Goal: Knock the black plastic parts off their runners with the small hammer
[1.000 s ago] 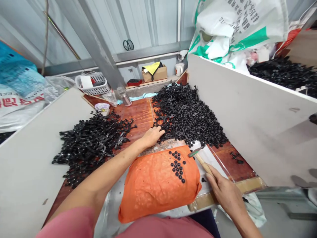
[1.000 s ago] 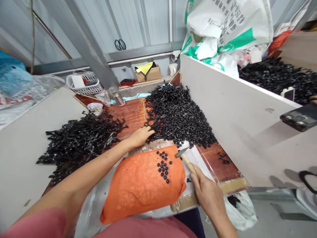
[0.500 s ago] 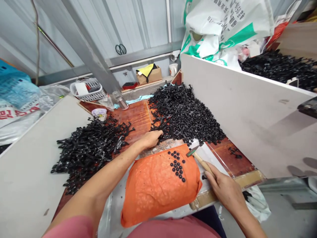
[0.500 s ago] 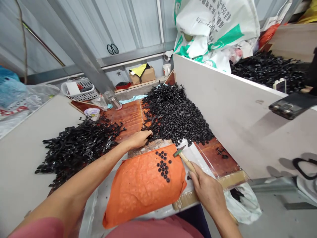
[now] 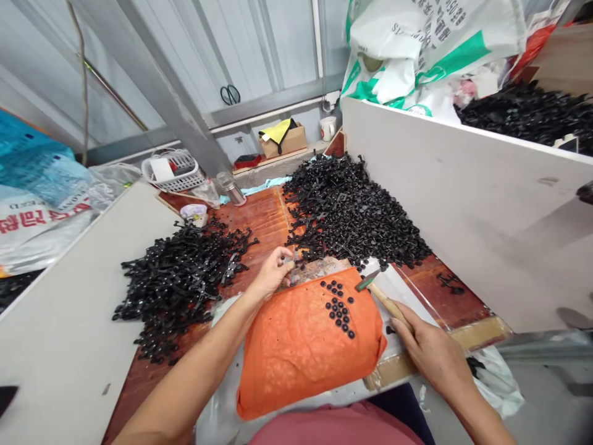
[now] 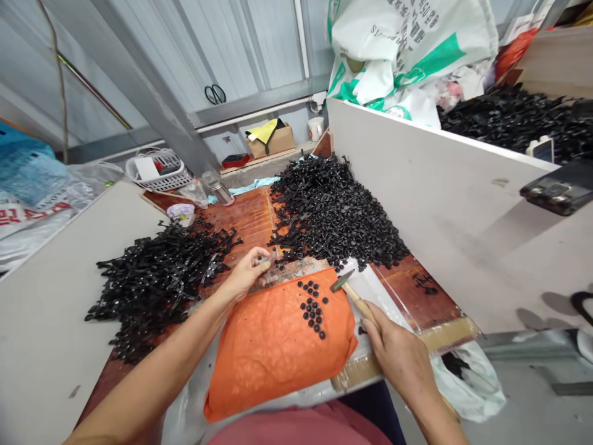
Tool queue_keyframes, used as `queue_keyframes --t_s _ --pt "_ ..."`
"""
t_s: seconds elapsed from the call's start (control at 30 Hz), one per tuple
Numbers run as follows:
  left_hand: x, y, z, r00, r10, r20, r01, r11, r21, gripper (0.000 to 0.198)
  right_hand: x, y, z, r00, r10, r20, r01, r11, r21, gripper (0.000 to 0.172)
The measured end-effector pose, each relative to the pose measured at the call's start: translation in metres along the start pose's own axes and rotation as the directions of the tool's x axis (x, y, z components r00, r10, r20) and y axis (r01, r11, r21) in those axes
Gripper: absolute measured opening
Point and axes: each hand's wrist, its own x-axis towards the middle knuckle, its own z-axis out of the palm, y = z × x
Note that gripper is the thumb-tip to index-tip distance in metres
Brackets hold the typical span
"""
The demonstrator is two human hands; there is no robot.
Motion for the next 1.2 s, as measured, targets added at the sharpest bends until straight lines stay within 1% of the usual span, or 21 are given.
queue_keyframes --t_s 0.03,0.07,0.1,0.13,0.17,0.27,0.37,0.43,0.5,0.6,0.63,0.7,0.77,0.87,0.9,0.97,1.0,1.07,1.13,1.17,1.2 --pt "0.001 -0.001 0.000 0.991 0.039 -0.125 -0.031 0.998 0.063 0.038 0.000 0.000 0.000 1.000 -0.003 -0.001 0.003 1.000 -0.006 0.053" --pt "0.003 0.000 0.000 0.973 0.074 -0.220 -0.053 0.993 0.102 0.037 0.000 0.000 0.000 1.000 -0.011 -0.006 0.011 1.000 -0.008 0.053" --pt "0.004 0.001 0.000 0.956 0.095 -0.276 -0.068 0.992 0.105 0.037 -0.001 0.001 0.000 1.000 -0.018 -0.015 0.018 1.000 -0.006 0.053" --pt "0.004 0.002 -0.001 0.950 0.097 -0.298 -0.078 0.994 0.078 0.036 -0.001 0.001 0.000 0.999 -0.023 -0.025 0.023 1.000 0.000 0.052" --pt "0.002 0.004 -0.001 0.955 0.081 -0.286 -0.079 0.997 0.019 0.035 -0.001 0.001 0.001 0.999 -0.025 -0.032 0.025 1.000 0.007 0.052" --pt "-0.014 0.009 0.004 0.991 0.026 -0.129 -0.049 0.983 -0.177 0.040 -0.002 0.000 0.001 0.999 -0.018 -0.046 0.020 0.999 0.029 0.051" --pt "-0.040 0.011 0.011 0.999 0.039 0.022 -0.032 0.962 -0.270 0.047 -0.002 -0.004 -0.004 0.999 -0.007 -0.047 0.008 0.999 0.033 0.049" --pt "-0.057 0.013 0.014 0.995 0.061 0.079 -0.041 0.971 -0.236 0.050 -0.002 -0.006 -0.008 1.000 0.005 -0.031 -0.004 1.000 0.023 0.049" --pt "-0.072 0.015 0.013 0.982 0.085 0.168 -0.055 0.983 -0.174 0.049 -0.001 -0.007 -0.011 1.000 0.011 -0.013 -0.011 1.000 0.002 0.049" --pt "-0.090 0.019 0.007 0.932 0.104 0.347 -0.050 0.985 -0.164 0.050 -0.002 -0.007 -0.011 1.000 0.000 -0.010 0.000 1.000 -0.021 0.051" --pt "-0.094 0.019 0.006 0.916 0.100 0.387 -0.036 0.985 -0.168 0.047 -0.002 -0.006 -0.010 1.000 -0.003 -0.016 0.003 1.000 -0.025 0.051" --pt "-0.097 0.016 0.007 0.907 0.063 0.416 -0.023 0.995 -0.101 0.043 -0.003 -0.005 -0.008 0.999 -0.008 -0.031 0.007 1.000 -0.029 0.051" --pt "-0.097 0.009 0.010 0.916 0.032 0.401 -0.074 0.993 0.089 0.042 -0.003 -0.005 -0.007 0.999 -0.008 -0.043 0.006 0.999 -0.032 0.050" --pt "-0.092 -0.007 0.018 0.925 0.042 0.377 -0.199 0.900 0.388 0.020 -0.003 -0.006 -0.007 0.999 -0.007 -0.045 0.006 1.000 -0.025 0.049" --pt "-0.090 -0.011 0.020 0.930 0.047 0.364 -0.222 0.862 0.455 0.017 -0.003 -0.006 -0.008 0.999 -0.007 -0.040 0.006 1.000 -0.021 0.049" --pt "-0.087 -0.016 0.021 0.945 0.032 0.327 -0.229 0.778 0.585 0.024 -0.002 -0.007 -0.008 1.000 -0.005 -0.026 0.005 1.000 -0.015 0.048" --pt "-0.086 -0.016 0.022 0.951 0.018 0.309 -0.228 0.717 0.659 0.023 -0.002 -0.007 -0.008 1.000 -0.003 -0.022 0.002 1.000 -0.015 0.049" --pt "-0.084 -0.012 0.021 0.955 -0.002 0.296 -0.247 0.548 0.799 0.016 -0.002 -0.007 -0.008 1.000 0.000 -0.021 -0.001 1.000 -0.023 0.049" --pt "-0.081 -0.006 0.020 0.954 0.001 0.301 -0.278 0.385 0.880 0.022 -0.003 -0.007 -0.008 1.000 -0.003 -0.023 0.002 0.999 -0.035 0.050" --pt "-0.081 -0.004 0.019 0.955 0.017 0.296 -0.284 0.337 0.898 0.024 -0.003 -0.007 -0.008 1.000 -0.004 -0.024 0.003 0.999 -0.041 0.050" --pt "-0.081 -0.002 0.019 0.958 0.044 0.283 -0.282 0.319 0.905 0.025 -0.003 -0.007 -0.008 1.000 -0.006 -0.023 0.005 0.999 -0.047 0.051"
